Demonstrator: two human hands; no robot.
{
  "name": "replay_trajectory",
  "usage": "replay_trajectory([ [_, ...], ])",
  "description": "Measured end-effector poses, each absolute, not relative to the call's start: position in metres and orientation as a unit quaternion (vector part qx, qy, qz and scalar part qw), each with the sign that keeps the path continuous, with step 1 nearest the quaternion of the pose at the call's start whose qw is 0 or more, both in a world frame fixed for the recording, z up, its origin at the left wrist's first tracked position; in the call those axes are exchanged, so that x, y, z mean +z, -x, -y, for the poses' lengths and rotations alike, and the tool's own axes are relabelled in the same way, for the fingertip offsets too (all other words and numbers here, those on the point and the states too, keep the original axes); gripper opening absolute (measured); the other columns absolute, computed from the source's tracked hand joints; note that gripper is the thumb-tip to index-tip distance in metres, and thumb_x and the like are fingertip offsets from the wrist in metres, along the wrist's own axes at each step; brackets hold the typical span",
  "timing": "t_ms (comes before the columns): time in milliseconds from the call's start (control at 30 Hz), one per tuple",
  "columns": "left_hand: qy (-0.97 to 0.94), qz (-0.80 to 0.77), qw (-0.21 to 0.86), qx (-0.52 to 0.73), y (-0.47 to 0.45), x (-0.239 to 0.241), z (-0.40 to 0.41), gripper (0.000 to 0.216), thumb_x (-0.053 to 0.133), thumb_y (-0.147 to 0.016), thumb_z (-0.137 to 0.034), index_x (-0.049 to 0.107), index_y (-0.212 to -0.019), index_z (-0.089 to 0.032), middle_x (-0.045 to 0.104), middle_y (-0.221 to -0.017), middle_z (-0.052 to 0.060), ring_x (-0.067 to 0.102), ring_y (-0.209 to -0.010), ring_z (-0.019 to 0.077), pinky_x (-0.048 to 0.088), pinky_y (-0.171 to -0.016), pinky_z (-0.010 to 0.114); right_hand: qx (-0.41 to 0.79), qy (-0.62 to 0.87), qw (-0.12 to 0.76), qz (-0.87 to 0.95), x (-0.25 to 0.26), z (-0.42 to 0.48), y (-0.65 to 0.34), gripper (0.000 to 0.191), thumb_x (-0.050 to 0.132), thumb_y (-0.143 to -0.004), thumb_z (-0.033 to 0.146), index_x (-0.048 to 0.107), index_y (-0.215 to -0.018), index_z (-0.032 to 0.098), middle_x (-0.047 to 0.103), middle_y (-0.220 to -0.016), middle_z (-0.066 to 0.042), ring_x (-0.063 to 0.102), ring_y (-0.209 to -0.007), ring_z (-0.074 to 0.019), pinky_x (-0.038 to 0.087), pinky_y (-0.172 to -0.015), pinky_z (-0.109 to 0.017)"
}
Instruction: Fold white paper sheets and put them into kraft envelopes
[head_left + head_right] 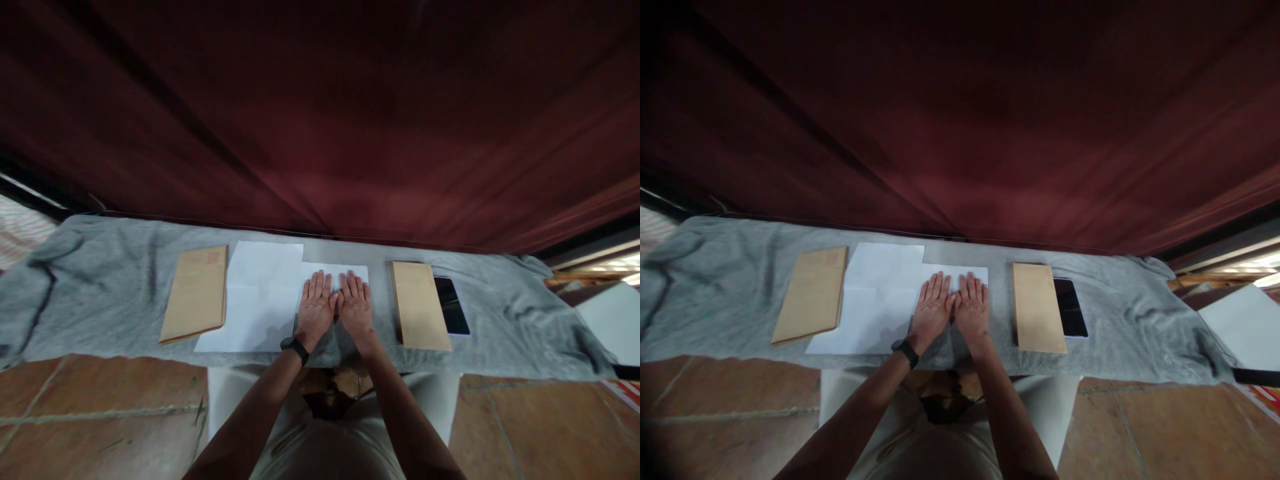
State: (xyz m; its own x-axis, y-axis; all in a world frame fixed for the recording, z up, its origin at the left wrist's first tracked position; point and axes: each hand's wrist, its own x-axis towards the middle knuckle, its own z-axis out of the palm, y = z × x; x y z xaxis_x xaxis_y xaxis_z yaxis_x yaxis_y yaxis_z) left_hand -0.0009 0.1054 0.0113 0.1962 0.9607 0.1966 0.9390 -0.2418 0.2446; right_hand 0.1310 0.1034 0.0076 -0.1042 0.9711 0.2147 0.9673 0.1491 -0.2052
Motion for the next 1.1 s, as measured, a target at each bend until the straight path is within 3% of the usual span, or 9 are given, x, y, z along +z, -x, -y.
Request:
replay_trajectory([
  [267,-0.774,-0.615,0.016,0.150,0.000,0.009,-0.106,0.057,0.035,-0.104,-0.036,0.035,-0.156,-0.012,0.029,-0.165,0.016,0.022,-0.155,0.0289,0.023,-0.126,0.050,-0.024,0.681,0.167,0.713,-0.006,-0.099,-0.168,0.053,0.031,-0.107,0.034,0.036,-0.157,0.015,0.037,-0.161,-0.016,0.034,-0.148,-0.0299,0.027,-0.120,-0.052],
  [467,-0.774,-0.615,0.014,0.151,-0.002,0.012,-0.106,0.057,0.037,-0.103,-0.035,0.036,-0.155,-0.011,0.029,-0.165,0.017,0.024,-0.154,0.0299,0.022,-0.125,0.050,-0.026,0.695,0.215,0.686,0.002,-0.109,-0.170,0.056,0.025,-0.108,0.033,0.035,-0.156,0.005,0.038,-0.159,-0.022,0.034,-0.149,-0.0319,0.031,-0.118,-0.055],
  [667,-0.778,-0.614,0.018,0.133,-0.002,0.012,-0.107,0.056,0.039,-0.101,-0.028,0.040,-0.153,-0.008,0.032,-0.163,0.019,0.025,-0.153,0.0325,0.022,-0.125,0.052,0.055,0.602,0.184,0.775,0.011,-0.136,-0.128,0.050,0.028,-0.108,0.030,0.045,-0.151,0.012,0.039,-0.161,-0.013,0.031,-0.151,-0.0227,0.027,-0.124,-0.045],
  [933,-0.774,-0.616,0.020,0.142,-0.001,0.010,-0.107,0.056,0.035,-0.101,-0.031,0.040,-0.153,-0.012,0.035,-0.162,0.017,0.023,-0.154,0.0318,0.017,-0.124,0.062,0.034,0.611,0.164,0.774,0.002,-0.145,-0.140,0.049,0.034,-0.108,0.035,0.044,-0.153,0.017,0.038,-0.161,-0.012,0.033,-0.150,-0.0258,0.024,-0.123,-0.048],
  [1100,-0.774,-0.615,0.018,0.148,-0.001,0.011,-0.107,0.057,0.033,-0.103,-0.033,0.038,-0.155,-0.012,0.033,-0.163,0.016,0.024,-0.154,0.0308,0.015,-0.124,0.061,0.020,0.639,0.151,0.754,0.005,-0.150,-0.165,0.053,0.035,-0.107,0.036,0.041,-0.154,0.014,0.038,-0.161,-0.014,0.034,-0.149,-0.0290,0.024,-0.121,-0.050],
])
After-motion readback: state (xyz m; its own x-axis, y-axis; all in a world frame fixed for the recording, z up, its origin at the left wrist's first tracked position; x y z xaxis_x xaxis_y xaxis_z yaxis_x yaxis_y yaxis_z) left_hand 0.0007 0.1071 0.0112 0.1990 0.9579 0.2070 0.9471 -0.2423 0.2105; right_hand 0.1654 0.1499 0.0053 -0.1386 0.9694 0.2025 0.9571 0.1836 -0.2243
